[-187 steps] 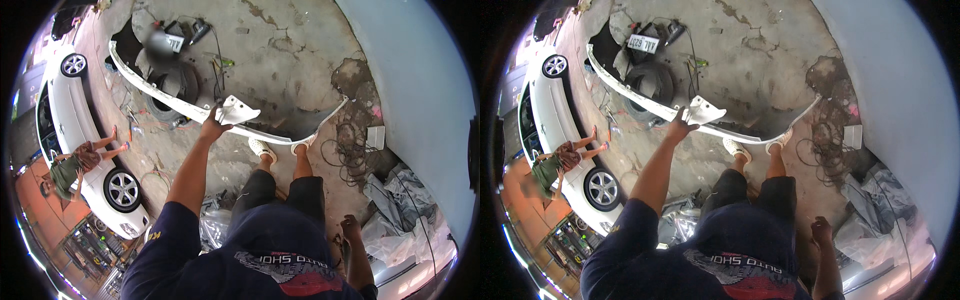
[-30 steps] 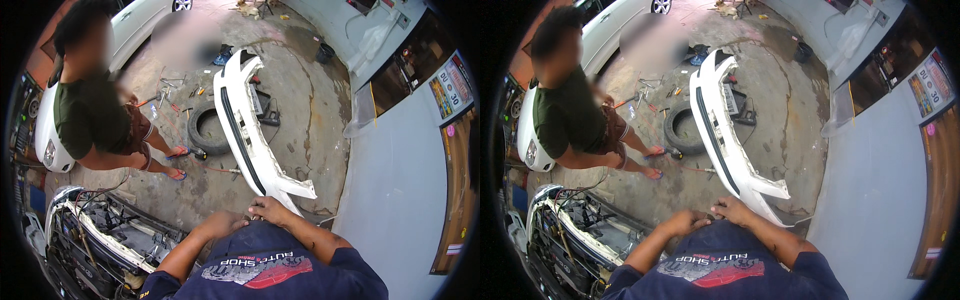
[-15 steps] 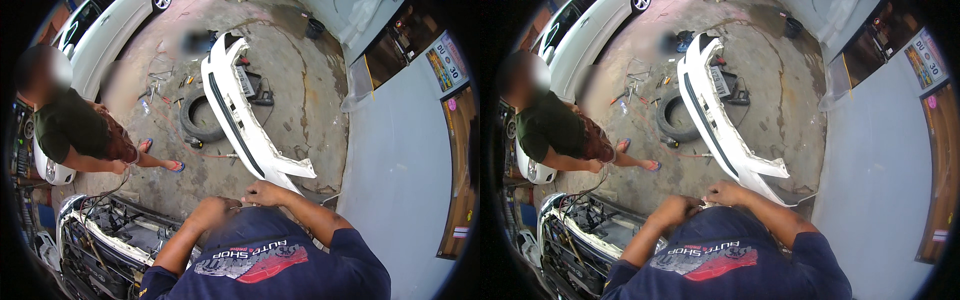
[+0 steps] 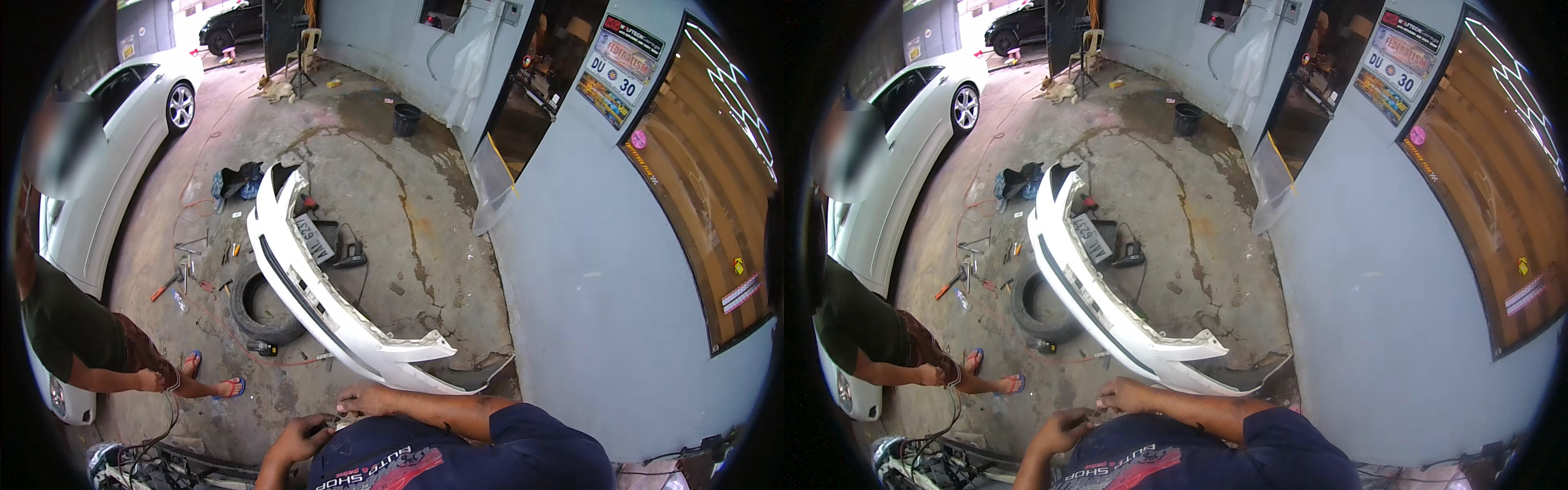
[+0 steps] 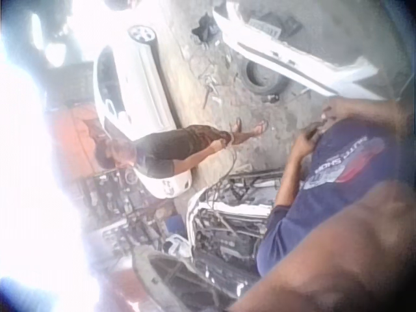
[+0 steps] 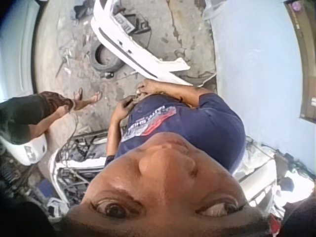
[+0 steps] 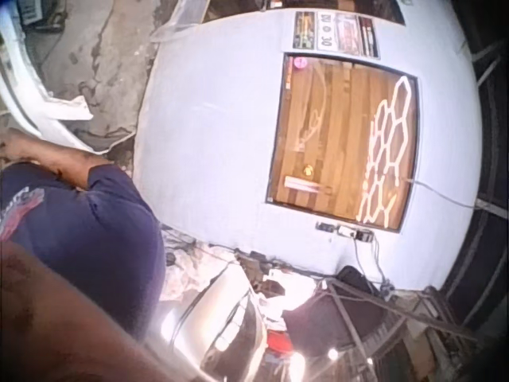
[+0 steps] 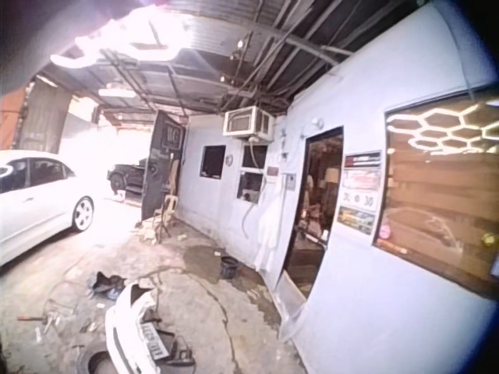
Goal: The person uses a hammer and other tools to repair a detached car bumper. The person hammers at various points on the bumper, manipulates it by hand, and then walks to the open hood of a car to check parts.
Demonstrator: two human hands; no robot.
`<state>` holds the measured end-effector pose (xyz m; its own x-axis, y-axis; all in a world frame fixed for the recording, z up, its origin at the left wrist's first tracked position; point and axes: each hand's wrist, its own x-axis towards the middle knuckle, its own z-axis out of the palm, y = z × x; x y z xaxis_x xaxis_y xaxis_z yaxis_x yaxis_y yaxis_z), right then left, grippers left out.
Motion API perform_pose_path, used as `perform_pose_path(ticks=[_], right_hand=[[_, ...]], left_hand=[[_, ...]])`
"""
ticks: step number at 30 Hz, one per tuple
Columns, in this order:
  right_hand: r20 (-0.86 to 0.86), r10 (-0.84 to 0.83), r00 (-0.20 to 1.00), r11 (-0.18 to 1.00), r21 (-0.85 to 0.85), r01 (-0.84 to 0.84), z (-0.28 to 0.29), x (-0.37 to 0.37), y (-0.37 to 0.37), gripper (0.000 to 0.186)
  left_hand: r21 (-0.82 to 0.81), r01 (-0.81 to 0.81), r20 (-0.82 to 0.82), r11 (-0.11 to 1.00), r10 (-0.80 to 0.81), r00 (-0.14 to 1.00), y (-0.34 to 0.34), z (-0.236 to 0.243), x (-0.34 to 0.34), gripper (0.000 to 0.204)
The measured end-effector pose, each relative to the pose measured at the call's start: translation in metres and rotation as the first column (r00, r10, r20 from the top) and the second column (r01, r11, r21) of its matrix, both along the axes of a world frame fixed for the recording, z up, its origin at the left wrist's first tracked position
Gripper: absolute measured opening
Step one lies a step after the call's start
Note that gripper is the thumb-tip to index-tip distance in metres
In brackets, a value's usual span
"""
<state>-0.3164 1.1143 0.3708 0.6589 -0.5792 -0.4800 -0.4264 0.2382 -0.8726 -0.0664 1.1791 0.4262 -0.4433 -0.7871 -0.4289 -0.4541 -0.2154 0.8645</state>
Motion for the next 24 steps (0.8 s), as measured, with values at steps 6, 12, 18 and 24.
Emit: perform_pose_path(ticks=[6, 12, 18, 24], right_hand=[[0.221, -0.288, 0.932, 0.937, 0.268, 0.226, -0.026, 0.001, 0.005, 0.028], [0.275, -0.411, 0.869, 0.852, 0.455, 0.259, -0.019, -0.008, 0.005, 0.032], [0.181, -0.399, 0.899, 0.873, 0.376, 0.312, -0.013, -0.002, 0.002, 0.032], [0.267, -0.520, 0.812, 0.744, 0.609, 0.276, -0.021, -0.005, 0.002, 0.021]], left_hand=[[-0.213, 0.072, 0.110, 0.974, -0.049, 0.993, -0.006, -0.009, 0.005, 0.030], [-0.290, -0.001, 0.200, 0.957, 0.061, 0.978, -0.006, -0.012, -0.008, 0.025], [-0.443, 0.080, 0.166, 0.893, -0.006, 0.986, -0.005, -0.017, 0.004, 0.027], [-0.456, 0.075, 0.251, 0.887, 0.047, 0.967, -0.001, -0.003, -0.001, 0.028]])
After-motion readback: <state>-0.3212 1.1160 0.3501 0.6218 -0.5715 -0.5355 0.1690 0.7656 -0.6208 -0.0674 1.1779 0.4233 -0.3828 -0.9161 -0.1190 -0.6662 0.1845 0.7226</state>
